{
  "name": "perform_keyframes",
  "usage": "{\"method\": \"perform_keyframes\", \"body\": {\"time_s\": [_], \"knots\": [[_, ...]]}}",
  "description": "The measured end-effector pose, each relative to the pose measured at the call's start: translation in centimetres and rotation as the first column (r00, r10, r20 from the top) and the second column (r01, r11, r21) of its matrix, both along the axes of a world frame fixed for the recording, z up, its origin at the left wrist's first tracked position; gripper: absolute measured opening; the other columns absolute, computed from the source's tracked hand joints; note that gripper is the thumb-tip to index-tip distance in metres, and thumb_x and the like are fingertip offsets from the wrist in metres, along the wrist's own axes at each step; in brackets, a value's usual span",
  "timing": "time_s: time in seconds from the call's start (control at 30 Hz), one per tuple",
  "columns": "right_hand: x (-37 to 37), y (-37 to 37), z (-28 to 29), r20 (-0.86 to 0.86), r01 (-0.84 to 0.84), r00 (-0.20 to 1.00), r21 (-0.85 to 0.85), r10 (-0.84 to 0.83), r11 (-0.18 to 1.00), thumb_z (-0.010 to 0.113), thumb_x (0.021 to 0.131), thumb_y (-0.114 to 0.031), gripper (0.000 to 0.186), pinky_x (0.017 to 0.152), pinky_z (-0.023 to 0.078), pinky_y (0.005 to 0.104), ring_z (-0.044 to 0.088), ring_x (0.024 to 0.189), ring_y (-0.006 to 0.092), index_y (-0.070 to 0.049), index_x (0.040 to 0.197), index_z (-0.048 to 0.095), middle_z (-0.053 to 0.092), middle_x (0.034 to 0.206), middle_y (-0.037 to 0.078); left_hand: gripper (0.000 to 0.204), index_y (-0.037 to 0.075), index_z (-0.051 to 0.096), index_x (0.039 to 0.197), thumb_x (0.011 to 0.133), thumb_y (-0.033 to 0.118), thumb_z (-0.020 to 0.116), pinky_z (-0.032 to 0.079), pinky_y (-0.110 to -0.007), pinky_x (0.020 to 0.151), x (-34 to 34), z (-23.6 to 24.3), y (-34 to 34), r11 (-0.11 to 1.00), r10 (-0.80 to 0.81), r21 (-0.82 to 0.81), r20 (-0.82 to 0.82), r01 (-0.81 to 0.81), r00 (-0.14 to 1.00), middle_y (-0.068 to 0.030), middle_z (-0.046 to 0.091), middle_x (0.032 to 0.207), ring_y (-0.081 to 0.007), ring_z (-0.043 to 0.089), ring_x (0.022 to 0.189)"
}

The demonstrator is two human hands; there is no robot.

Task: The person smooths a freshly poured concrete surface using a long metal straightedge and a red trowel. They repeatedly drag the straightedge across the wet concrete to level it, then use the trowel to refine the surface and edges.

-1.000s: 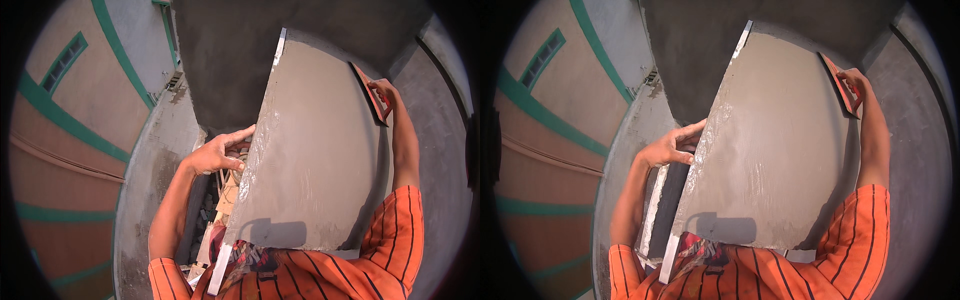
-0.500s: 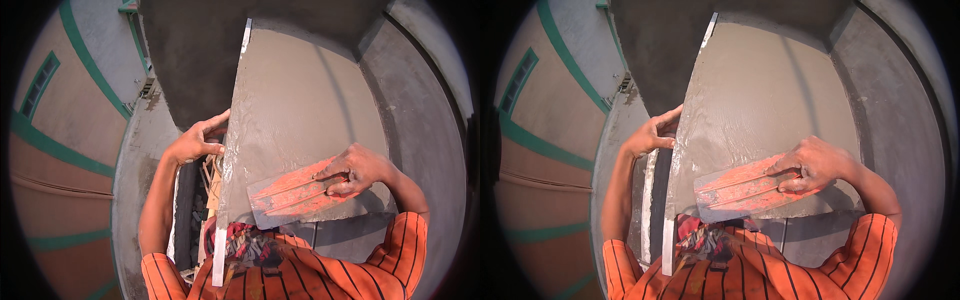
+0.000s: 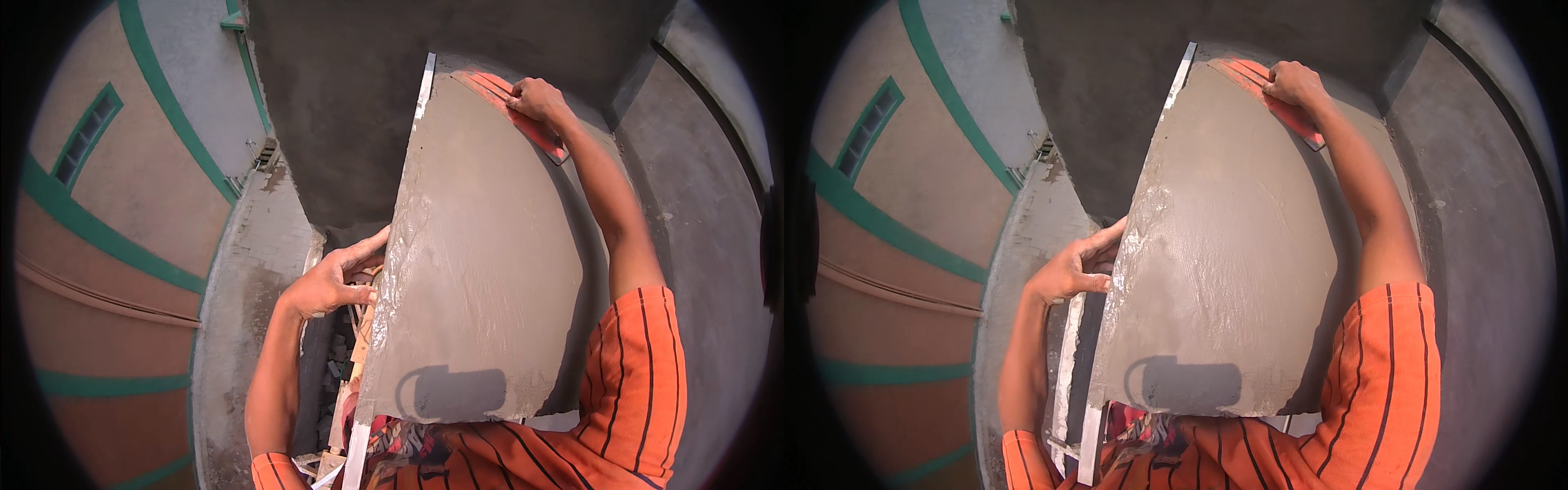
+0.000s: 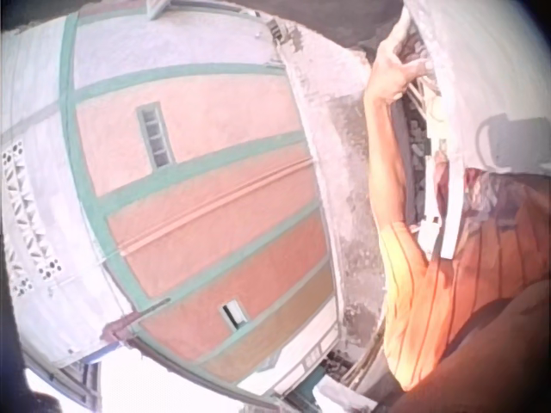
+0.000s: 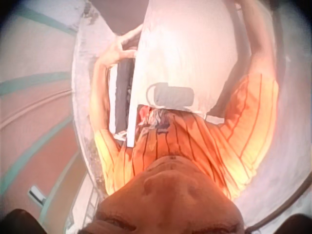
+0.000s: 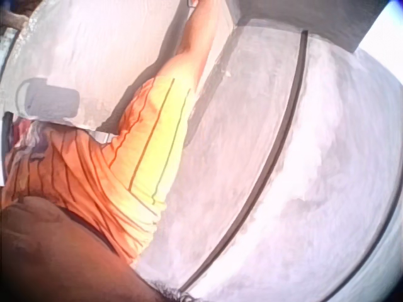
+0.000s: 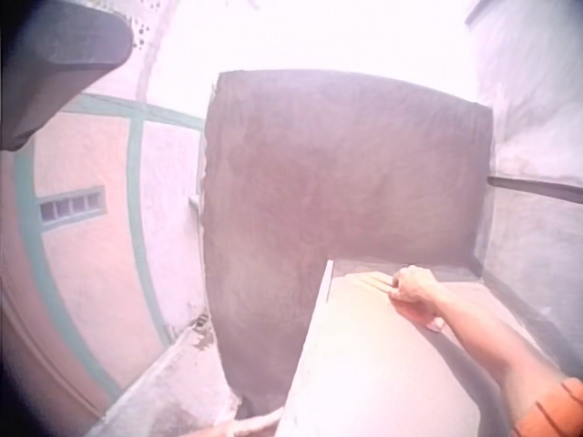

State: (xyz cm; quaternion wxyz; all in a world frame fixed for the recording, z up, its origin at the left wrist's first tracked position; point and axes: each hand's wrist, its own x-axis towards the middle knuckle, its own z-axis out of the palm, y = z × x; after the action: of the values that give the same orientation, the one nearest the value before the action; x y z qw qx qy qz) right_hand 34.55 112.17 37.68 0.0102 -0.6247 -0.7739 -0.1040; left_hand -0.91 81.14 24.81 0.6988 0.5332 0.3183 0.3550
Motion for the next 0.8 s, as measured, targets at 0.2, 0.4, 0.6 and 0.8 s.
{"method": "perform_keyframes", "body": {"time_s": [0.2, 0.4, 0.6, 0.8], "knots": [[12.9, 2.2, 0.2, 0.037, 0.377, 0.925, 0.022, -0.377, 0.926, 0.066, 0.086, -0.038, 0.04, 0.093, 0.051, 0.0436, 0.066, 0.106, 0.0326, -0.008, 0.112, 0.072, 0.07, 0.113, 0.016, 0.103, 0.009, 0.029, 0.154, 0.066, 0.006, 0.083, 0.035, -0.042, 0.111, 0.0, 0.8, 0.1, 1.0, 0.015, 0.01, -0.075, -0.014, 0.997, -0.0115, 0.04, 0.153, -0.0258, 0.043, 0.137], [22.9, 1.7, 0.5, -0.033, 0.584, 0.808, -0.084, -0.588, 0.807, 0.068, 0.084, -0.036, 0.042, 0.092, 0.05, 0.0426, 0.065, 0.11, 0.0317, -0.004, 0.111, 0.071, 0.07, 0.112, 0.018, 0.104, 0.005, 0.026, 0.154, 0.065, 0.001, 0.08, 0.036, -0.041, 0.111, 0.3, 1.2, -0.3, 0.999, 0.041, 0.0, -0.052, -0.041, 0.998, -0.0114, 0.04, 0.153, -0.0269, 0.041, 0.138], [22.5, -2.2, 0.4, -0.316, 0.244, 0.887, -0.3, -0.337, 0.922, 0.068, 0.086, -0.038, 0.042, 0.052, 0.044, 0.0392, 0.054, 0.054, 0.0193, 0.002, 0.096, 0.074, 0.06, 0.068, 0.009, 0.107, 0.002, 0.028, 0.153, 0.062, 0.004, 0.084, 0.037, -0.041, 0.111, 0.6, 1.5, 0.1, 1.0, 0.013, -0.024, -0.025, -0.013, 1.0, -0.0121, 0.039, 0.153, -0.0267, 0.043, 0.137], [2.9, -21.2, 1.1, -0.4, -0.289, 0.91, -0.415, 0.112, 0.863, 0.062, 0.094, -0.032, 0.041, 0.092, 0.05, 0.0407, 0.066, 0.103, 0.0329, 0.002, 0.116, 0.067, 0.069, 0.111, 0.021, 0.111, -0.001, 0.027, 0.152, 0.058, 0.006, 0.086, 0.038, -0.04, 0.11, 0.9, 1.1, 0.6, 0.998, 0.041, 0.06, -0.072, -0.037, 0.997, -0.0125, 0.037, 0.154, -0.0268, 0.046, 0.135]]}}
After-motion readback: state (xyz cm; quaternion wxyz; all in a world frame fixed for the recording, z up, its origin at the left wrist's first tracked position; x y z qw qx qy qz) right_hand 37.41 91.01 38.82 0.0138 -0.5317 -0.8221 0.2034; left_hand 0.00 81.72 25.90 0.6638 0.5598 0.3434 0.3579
